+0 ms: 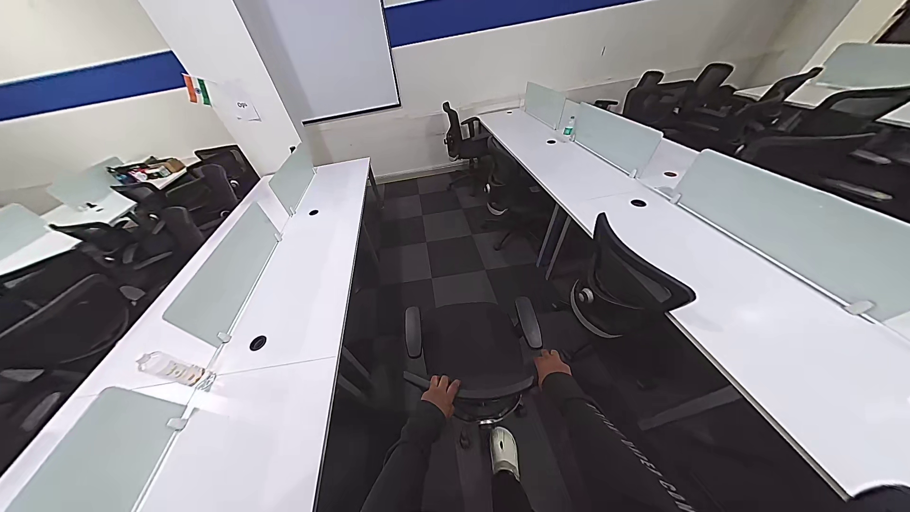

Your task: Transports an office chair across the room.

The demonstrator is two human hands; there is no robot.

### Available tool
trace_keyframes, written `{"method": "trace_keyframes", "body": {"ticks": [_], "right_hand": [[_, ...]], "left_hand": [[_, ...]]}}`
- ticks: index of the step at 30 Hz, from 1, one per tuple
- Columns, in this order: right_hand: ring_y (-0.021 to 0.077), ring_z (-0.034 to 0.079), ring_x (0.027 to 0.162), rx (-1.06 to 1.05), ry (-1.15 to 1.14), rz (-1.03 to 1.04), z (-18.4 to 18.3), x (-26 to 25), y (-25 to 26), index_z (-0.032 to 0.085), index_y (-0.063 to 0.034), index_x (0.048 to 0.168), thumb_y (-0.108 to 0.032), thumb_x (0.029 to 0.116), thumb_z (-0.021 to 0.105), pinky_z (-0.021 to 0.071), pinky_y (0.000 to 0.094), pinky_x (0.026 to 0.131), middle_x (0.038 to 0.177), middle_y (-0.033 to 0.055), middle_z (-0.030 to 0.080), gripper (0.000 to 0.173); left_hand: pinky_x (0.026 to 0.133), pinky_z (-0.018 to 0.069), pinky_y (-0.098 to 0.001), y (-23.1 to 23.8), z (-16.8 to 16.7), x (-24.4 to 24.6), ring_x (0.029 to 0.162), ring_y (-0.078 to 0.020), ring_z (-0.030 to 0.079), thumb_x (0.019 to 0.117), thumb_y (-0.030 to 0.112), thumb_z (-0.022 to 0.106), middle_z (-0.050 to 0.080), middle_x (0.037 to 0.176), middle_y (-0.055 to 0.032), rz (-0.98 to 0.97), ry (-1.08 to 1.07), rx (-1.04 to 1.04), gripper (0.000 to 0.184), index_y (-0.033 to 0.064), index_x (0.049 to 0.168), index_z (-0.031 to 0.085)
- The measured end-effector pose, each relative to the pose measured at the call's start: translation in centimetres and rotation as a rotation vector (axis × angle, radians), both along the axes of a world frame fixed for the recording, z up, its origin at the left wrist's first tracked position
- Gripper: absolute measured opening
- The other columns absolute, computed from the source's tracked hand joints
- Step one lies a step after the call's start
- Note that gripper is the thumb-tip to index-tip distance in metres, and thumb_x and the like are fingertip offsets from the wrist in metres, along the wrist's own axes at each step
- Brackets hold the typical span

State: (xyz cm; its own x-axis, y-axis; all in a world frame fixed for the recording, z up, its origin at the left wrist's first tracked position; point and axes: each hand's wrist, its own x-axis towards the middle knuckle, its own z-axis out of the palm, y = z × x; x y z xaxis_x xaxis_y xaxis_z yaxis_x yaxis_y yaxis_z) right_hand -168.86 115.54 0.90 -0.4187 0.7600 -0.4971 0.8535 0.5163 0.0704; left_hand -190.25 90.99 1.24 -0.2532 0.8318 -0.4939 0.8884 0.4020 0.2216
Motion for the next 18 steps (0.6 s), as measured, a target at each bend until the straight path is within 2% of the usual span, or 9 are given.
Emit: {"method": "trace_keyframes", "body": {"ticks": [7,11,15,18], "right_hand": [[0.0449,0.035,0.149,-0.001,0.056,0.030,0.1,-9.4,10.1,0.064,-0.0117,0.139,-0.016,0.0787,0.082,0.0565,0.0638,0.092,0.160,0.0142,0.044,0.063],[0.0459,0.034,0.149,-0.026,0.080,0.038,0.4,-14.3,15.6,0.062,-0.0101,0.141,-0.015,0.0788,0.083,0.0551,0.0652,0.094,0.159,0.0178,0.044,0.066],[0.0461,0.035,0.149,-0.039,0.054,0.085,0.9,-19.4,20.6,0.061,-0.0113,0.143,-0.017,0.0770,0.084,0.0569,0.0640,0.091,0.158,0.0166,0.045,0.070],[0.0458,0.034,0.150,-0.041,0.045,0.091,0.7,-22.3,24.1,0.060,-0.0116,0.144,-0.017,0.0753,0.086,0.0569,0.0642,0.091,0.159,0.0164,0.043,0.073]], "left_hand": [[0.109,0.0488,-0.0600,9.9,0.0,-8.1,0.151,-0.0438,0.033,0.0950,0.023,0.071,0.044,0.159,-0.0172,0.135,0.012,0.013,0.067,0.0224,0.157,0.045],[0.111,0.0474,-0.0606,16.1,-0.1,-12.4,0.153,-0.0421,0.031,0.0894,0.011,0.074,0.042,0.160,-0.0175,0.225,0.038,-0.050,0.072,0.0209,0.155,0.047],[0.111,0.0464,-0.0612,21.5,0.3,-17.1,0.152,-0.0407,0.032,0.0849,0.009,0.076,0.044,0.159,-0.0145,0.315,0.035,-0.091,0.072,0.0207,0.151,0.052],[0.114,0.0439,-0.0597,25.4,-0.2,-20.2,0.153,-0.0387,0.032,0.0838,0.013,0.077,0.046,0.159,-0.0104,0.354,0.028,-0.127,0.072,0.0214,0.151,0.053]]}}
